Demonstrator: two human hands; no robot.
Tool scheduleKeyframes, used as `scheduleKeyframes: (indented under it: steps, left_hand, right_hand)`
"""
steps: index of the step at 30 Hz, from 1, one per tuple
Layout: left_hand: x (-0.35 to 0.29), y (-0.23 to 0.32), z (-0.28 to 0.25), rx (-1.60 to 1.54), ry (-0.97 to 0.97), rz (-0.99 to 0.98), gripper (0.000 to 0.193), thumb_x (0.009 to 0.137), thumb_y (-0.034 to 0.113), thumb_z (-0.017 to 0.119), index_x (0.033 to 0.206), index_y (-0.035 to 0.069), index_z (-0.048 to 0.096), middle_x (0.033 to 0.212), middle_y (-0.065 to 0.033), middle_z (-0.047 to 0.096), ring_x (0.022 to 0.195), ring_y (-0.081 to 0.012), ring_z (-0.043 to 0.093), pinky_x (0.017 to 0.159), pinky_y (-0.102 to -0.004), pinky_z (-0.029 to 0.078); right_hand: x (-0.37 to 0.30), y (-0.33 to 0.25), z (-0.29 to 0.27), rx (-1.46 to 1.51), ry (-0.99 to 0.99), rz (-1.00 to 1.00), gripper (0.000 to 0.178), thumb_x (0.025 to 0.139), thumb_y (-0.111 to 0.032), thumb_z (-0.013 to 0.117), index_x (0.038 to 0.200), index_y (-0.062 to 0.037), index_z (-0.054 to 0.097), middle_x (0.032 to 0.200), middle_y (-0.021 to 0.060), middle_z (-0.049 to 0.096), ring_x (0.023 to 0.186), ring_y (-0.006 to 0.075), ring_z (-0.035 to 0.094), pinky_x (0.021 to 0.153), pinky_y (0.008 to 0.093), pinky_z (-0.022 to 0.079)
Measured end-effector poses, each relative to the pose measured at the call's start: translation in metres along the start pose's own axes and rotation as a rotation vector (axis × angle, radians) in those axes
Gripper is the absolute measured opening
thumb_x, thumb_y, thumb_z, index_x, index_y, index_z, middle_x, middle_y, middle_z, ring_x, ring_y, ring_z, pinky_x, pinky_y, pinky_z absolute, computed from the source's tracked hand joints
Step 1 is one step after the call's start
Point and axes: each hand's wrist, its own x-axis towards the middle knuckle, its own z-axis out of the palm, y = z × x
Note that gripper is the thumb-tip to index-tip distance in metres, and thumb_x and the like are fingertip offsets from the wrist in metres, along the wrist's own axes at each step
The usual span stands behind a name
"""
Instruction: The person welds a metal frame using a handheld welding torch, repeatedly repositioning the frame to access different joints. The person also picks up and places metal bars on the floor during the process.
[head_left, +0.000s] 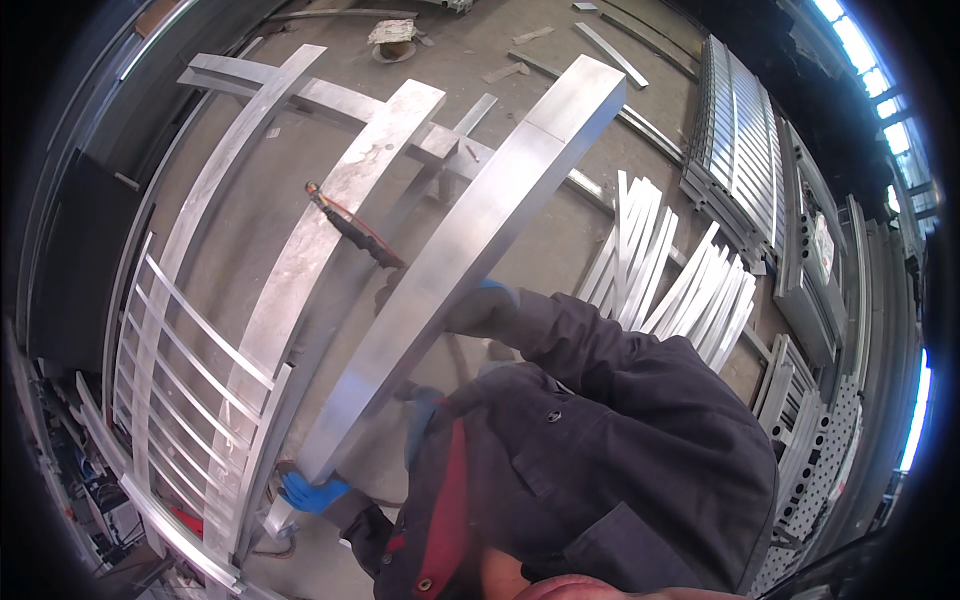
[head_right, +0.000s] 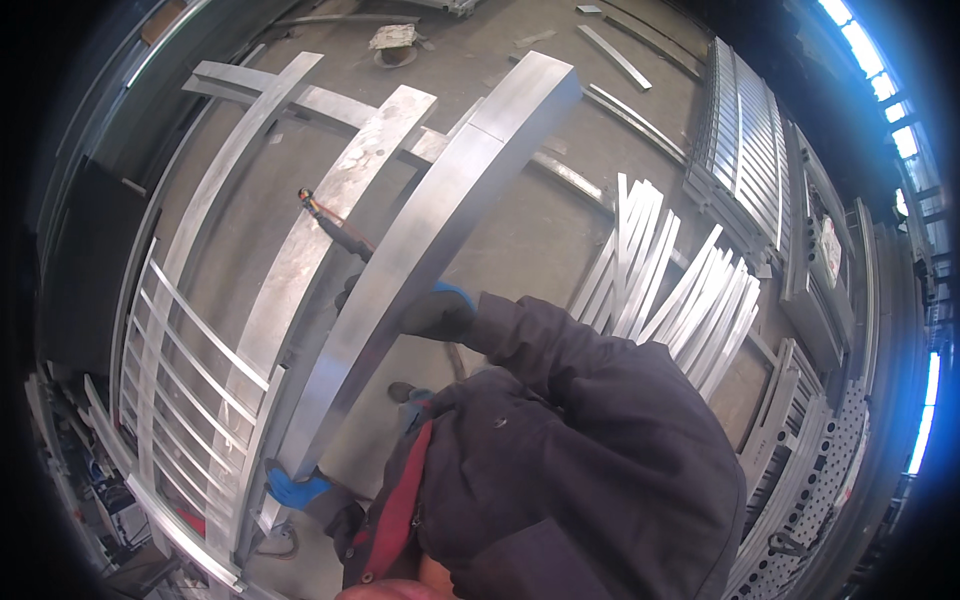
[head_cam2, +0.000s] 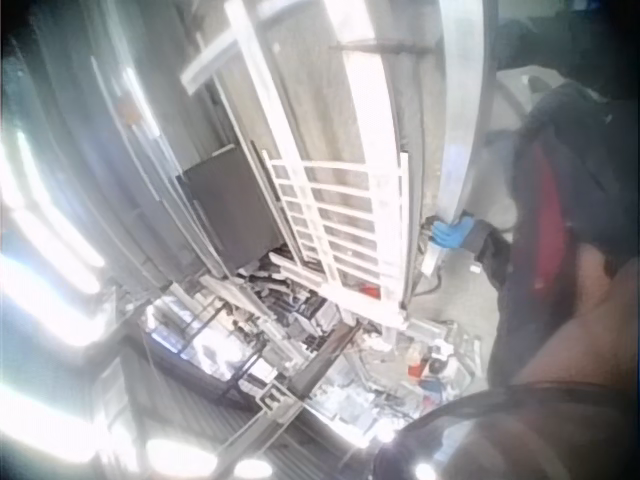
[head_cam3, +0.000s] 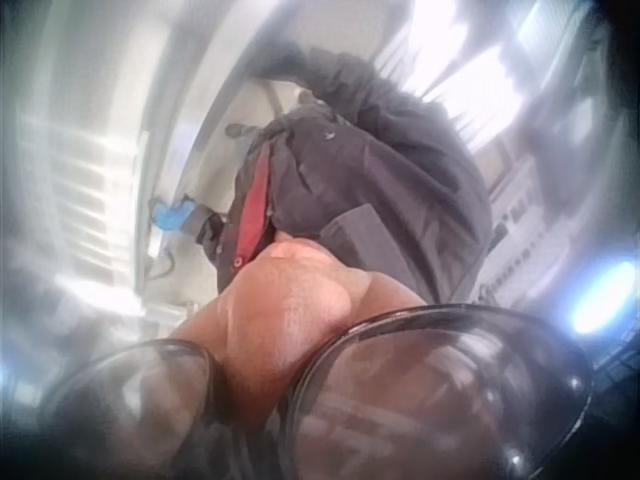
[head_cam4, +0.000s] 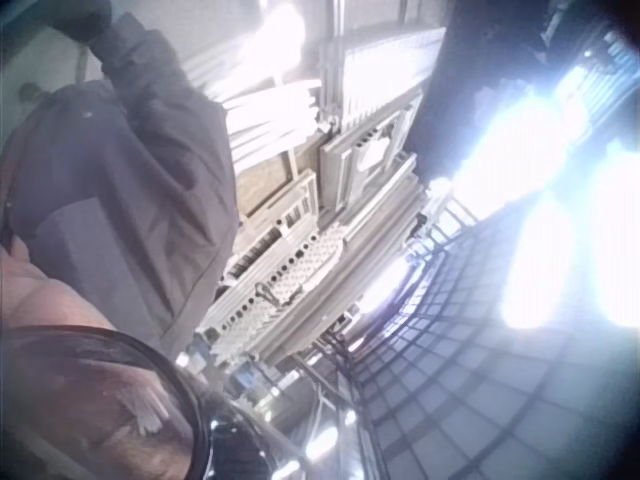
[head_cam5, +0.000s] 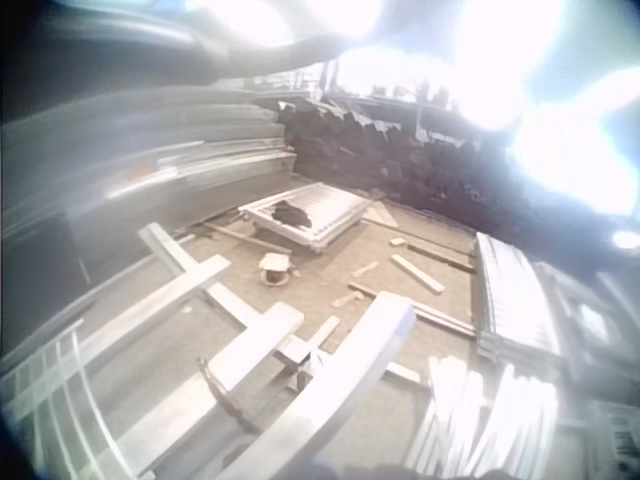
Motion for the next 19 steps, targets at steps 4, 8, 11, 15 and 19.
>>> scheduleKeyframes:
  steps: [4, 8, 11, 15, 19]
  left_hand:
    - [0.028, -0.07, 0.015, -0.008, 0.1, 0.035, 0.071, 0.095, 0.06, 0.057, 0.127, -0.003, 0.059, 0.12, -0.0215, 0.067, 0.106, -0.04, 0.067, 0.103, -0.0571, 0.049]
    - [0.053, -0.117, 0.0, -0.023, -0.113, -0.051, 0.062, 0.089, 0.041, 0.074, 0.13, -0.003, 0.059, 0.12, -0.0222, 0.067, 0.106, -0.0409, 0.067, 0.1, -0.0547, 0.05]
    - [0.066, -0.153, -0.004, -0.215, -0.256, -0.106, 0.063, 0.08, 0.026, 0.084, 0.131, -0.002, 0.06, 0.123, -0.0217, 0.066, 0.111, -0.0405, 0.065, 0.101, -0.0518, 0.049]
    - [0.073, -0.21, 0.017, -0.655, -0.941, -0.455, 0.068, 0.075, 0.013, 0.086, 0.135, 0.002, 0.056, 0.125, -0.0159, 0.066, 0.112, -0.0342, 0.065, 0.099, -0.0494, 0.05]
    - [0.079, -0.285, 0.006, -0.803, -1.208, -0.366, 0.067, 0.076, 0.01, 0.085, 0.137, 0.004, 0.055, 0.124, -0.0151, 0.067, 0.11, -0.0319, 0.065, 0.099, -0.0484, 0.051]
  right_hand:
    - [0.032, 0.044, 0.035, -0.139, -0.036, -0.052, 0.029, 0.095, -0.019, 0.068, 0.114, 0.0031, 0.071, 0.127, 0.0167, 0.067, 0.119, 0.0299, 0.064, 0.098, 0.0453, 0.053]
    - [0.1, 0.031, 0.117, 0.001, 0.015, 0.086, 0.049, 0.089, -0.021, 0.076, 0.131, 0.0018, 0.061, 0.134, 0.0154, 0.063, 0.124, 0.0269, 0.06, 0.103, 0.042, 0.049]
    - [0.157, 0.01, 0.18, 0.041, 0.022, 0.155, 0.072, 0.085, -0.021, 0.08, 0.146, 0.0008, 0.049, 0.14, 0.0148, 0.06, 0.13, 0.0241, 0.056, 0.108, 0.0387, 0.045]
    - [0.194, -0.005, 0.206, -0.233, -0.016, 0.279, 0.086, 0.083, -0.02, 0.081, 0.154, 0.0006, 0.037, 0.144, 0.0165, 0.056, 0.132, 0.0236, 0.053, 0.109, 0.0371, 0.043]
    - [0.218, 0.013, 0.188, -0.496, -0.048, 0.311, 0.07, 0.092, -0.029, 0.074, 0.148, 0.0003, 0.043, 0.145, 0.0175, 0.055, 0.127, 0.0239, 0.057, 0.101, 0.0369, 0.05]
